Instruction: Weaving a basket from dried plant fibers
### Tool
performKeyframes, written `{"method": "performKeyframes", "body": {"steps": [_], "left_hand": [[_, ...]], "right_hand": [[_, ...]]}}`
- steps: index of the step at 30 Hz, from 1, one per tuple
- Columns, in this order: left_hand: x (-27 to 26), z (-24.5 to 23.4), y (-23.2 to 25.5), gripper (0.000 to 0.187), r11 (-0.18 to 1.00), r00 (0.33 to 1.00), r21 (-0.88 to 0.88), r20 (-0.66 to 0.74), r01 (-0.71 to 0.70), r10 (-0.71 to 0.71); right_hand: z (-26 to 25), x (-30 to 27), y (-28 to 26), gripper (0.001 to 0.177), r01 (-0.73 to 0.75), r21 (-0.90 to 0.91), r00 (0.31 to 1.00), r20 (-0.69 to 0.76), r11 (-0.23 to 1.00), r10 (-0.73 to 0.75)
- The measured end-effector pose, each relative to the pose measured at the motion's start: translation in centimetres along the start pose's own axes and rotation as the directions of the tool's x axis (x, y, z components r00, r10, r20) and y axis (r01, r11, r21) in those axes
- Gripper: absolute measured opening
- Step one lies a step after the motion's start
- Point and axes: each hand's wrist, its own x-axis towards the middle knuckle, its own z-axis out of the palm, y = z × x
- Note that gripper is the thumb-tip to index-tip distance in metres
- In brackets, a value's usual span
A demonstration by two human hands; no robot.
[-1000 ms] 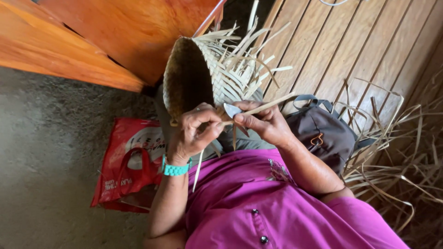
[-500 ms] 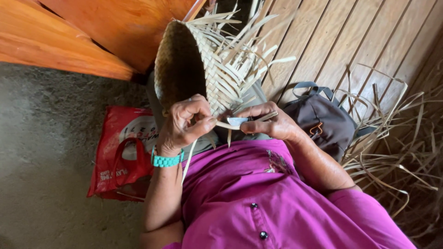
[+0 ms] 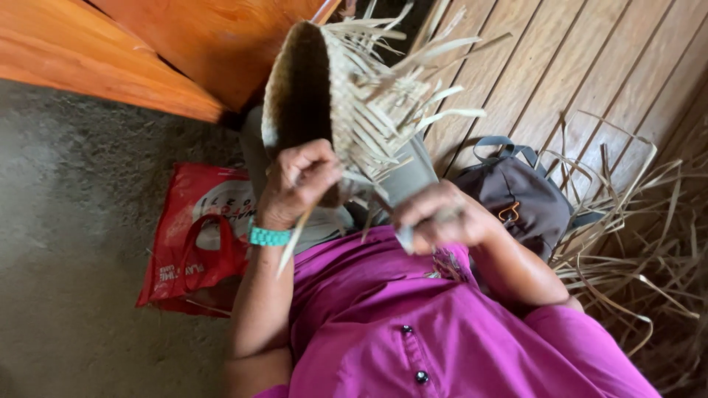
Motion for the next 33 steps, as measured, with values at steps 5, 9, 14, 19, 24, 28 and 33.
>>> {"method": "performKeyframes", "body": {"steps": [5, 9, 14, 19, 24, 28, 33], "left_hand": [[-2.0, -0.4, 1.3, 0.015, 0.999, 0.999, -0.045, -0.052, -0.011, 0.009], [-2.3, 1.2, 2.9, 0.021, 0.996, 0.993, -0.055, -0.094, -0.075, 0.070], [-2.4, 2.7, 4.4, 0.032, 0.913, 0.913, 0.152, -0.103, -0.378, 0.395], [-3.7, 3.2, 6.1, 0.028, 0.939, 0.929, 0.185, -0.181, -0.289, 0.322], [-4.4, 3.8, 4.1, 0.012, 0.927, 0.856, 0.109, -0.359, -0.358, 0.373], [-5.8, 2.7, 4.9, 0.016, 0.899, 0.778, 0.224, -0.451, -0.375, 0.437], [-10.2, -7.0, 3.4, 0.010, 0.899, -0.035, 0.354, -0.933, -0.258, 0.358]], "right_hand": [[-1.6, -2.9, -2.9, 0.019, 0.184, -0.230, 0.932, -0.267, 0.956, -0.244], [-2.3, -3.6, 0.5, 0.022, -0.047, -0.230, 0.783, -0.613, 0.972, -0.107], [2.2, -0.5, 0.7, 0.025, -0.112, -0.443, 0.801, -0.570, 0.890, -0.183], [4.4, 2.0, -0.1, 0.026, -0.072, -0.661, 0.834, -0.451, 0.746, -0.319], [5.7, 3.0, -1.1, 0.028, -0.071, -0.749, 0.877, -0.362, 0.659, -0.317], [5.6, 1.6, 0.4, 0.037, -0.105, -0.740, 0.902, -0.352, 0.665, -0.249], [5.9, 1.0, -1.3, 0.042, -0.276, -0.426, 0.792, -0.609, 0.862, -0.048]]}}
